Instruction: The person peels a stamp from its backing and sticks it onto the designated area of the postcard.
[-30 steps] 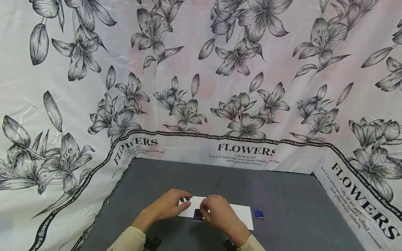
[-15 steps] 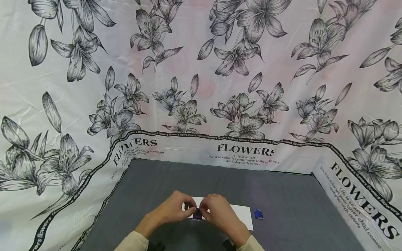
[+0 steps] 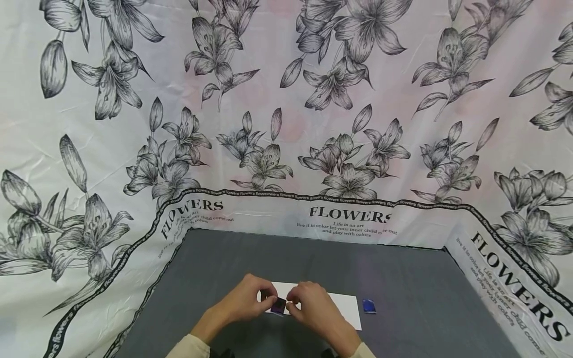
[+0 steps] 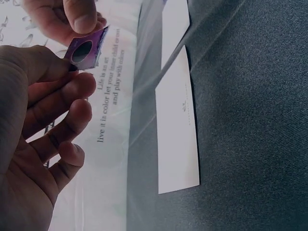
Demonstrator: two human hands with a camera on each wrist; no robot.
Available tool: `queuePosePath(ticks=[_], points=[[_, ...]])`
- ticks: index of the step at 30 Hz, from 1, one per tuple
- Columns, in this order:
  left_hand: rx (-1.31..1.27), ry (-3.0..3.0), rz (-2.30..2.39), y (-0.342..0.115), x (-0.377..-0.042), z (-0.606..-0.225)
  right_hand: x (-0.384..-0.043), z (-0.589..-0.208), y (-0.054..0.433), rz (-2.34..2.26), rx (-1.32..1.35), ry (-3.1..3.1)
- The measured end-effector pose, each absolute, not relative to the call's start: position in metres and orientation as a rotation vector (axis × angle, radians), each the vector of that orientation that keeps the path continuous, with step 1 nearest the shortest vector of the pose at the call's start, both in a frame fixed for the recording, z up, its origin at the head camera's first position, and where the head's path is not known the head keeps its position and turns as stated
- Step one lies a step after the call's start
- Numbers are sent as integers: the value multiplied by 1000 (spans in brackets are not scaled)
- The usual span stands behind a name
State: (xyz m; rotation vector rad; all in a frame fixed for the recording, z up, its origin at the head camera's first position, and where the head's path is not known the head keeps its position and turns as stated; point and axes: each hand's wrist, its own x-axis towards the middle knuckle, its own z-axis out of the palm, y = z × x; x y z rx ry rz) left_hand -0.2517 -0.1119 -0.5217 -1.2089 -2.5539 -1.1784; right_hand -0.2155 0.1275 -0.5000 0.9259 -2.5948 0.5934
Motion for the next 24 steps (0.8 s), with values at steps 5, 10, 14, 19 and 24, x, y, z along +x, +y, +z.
queuePosePath(ticks=[5, 10, 14, 19, 24], points=[[-1209, -2564, -1188, -111, -251, -523, -214, -507, 130, 678, 923, -2636], [-1198, -2587, -1209, -109, -250, -523, -213, -511, 129, 737, 901, -2641], [-1166, -2608, -1242, -110, -249, -523, -212, -512, 128, 756, 909, -2622], [-1120, -2627, -1263, -111, -250, -524, -212, -511, 127, 751, 954, -2576], [-1109, -2593, -1274, -110, -249, -524, -213, -510, 126, 759, 975, -2569]])
